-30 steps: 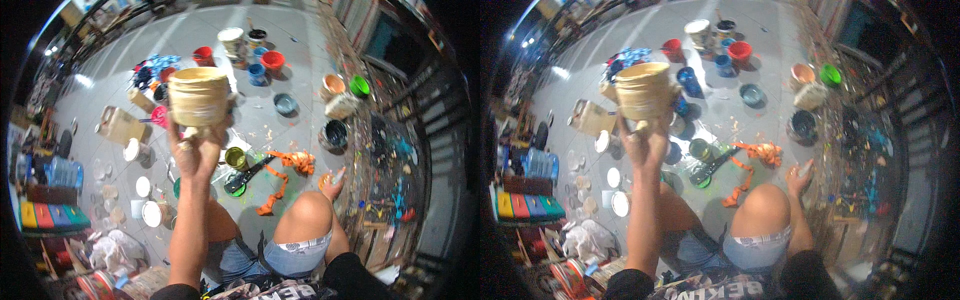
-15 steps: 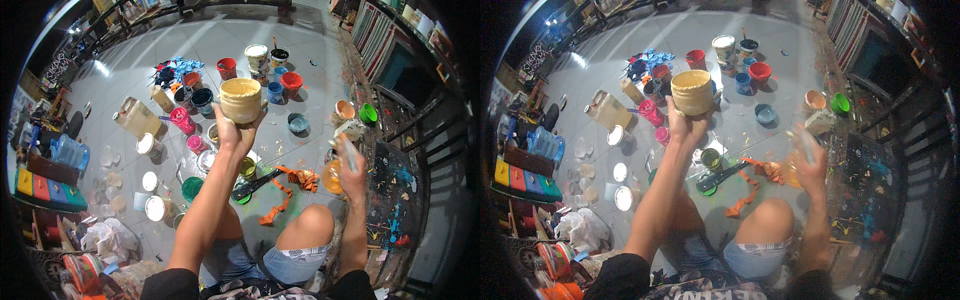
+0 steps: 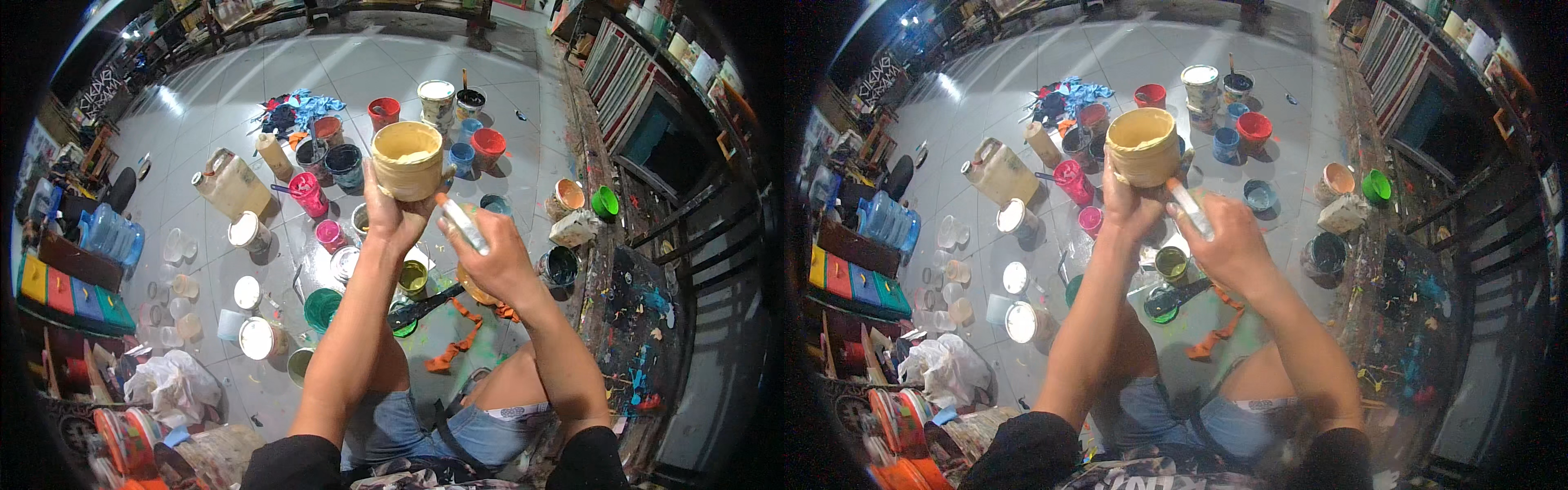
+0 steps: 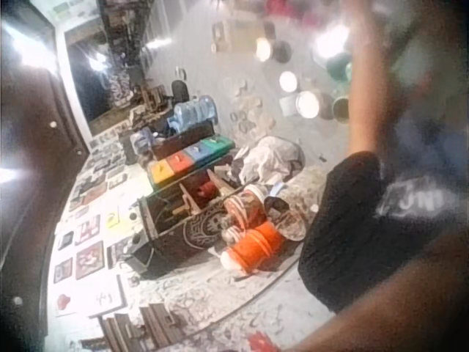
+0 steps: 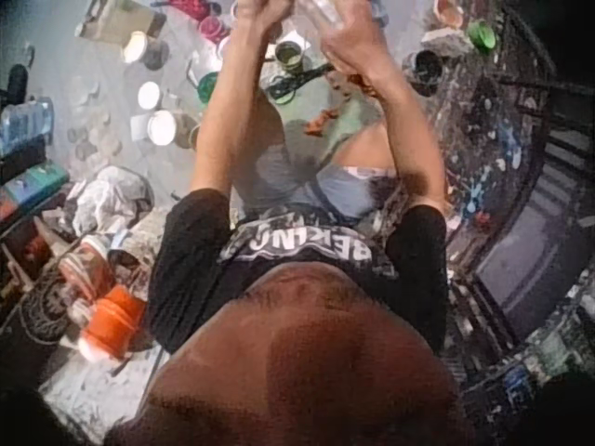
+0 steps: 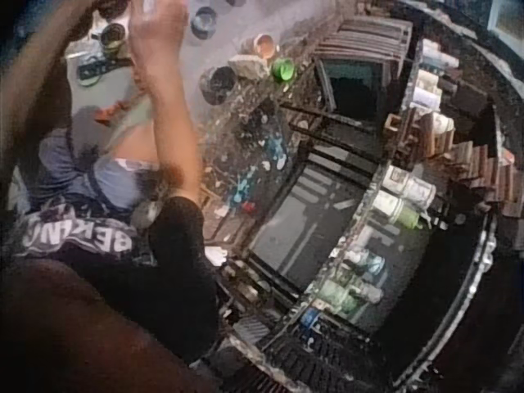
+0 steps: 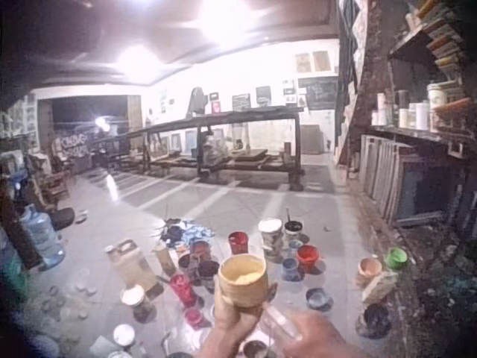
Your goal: The person cleans the rim of an ink bucket with a cloth, selects different colors of ink from several small containers, and mixes a dark blue ink into a cream-colored base using a palette knife.
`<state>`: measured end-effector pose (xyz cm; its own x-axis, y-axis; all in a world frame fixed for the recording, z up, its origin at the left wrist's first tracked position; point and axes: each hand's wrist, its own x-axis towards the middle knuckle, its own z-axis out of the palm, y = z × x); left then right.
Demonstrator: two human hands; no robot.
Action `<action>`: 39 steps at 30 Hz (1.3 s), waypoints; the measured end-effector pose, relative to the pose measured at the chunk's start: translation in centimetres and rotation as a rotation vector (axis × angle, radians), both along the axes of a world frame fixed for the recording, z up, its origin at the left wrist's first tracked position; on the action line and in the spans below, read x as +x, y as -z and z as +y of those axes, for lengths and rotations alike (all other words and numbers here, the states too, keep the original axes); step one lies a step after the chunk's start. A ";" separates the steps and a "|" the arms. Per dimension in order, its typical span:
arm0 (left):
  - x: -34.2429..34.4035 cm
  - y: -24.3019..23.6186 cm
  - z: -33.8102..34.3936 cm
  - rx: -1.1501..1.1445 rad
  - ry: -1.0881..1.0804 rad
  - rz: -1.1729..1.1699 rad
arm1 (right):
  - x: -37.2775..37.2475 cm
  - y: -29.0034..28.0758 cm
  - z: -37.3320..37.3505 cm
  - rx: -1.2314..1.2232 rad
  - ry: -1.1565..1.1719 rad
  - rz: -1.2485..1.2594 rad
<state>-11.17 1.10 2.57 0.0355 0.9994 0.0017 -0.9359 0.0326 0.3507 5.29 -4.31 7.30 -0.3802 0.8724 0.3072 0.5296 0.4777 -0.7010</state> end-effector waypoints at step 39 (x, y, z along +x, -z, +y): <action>-6.5 8.1 -5.9 -0.286 1.307 0.864 | 5.1 5.8 2.5 -0.091 -0.709 -0.283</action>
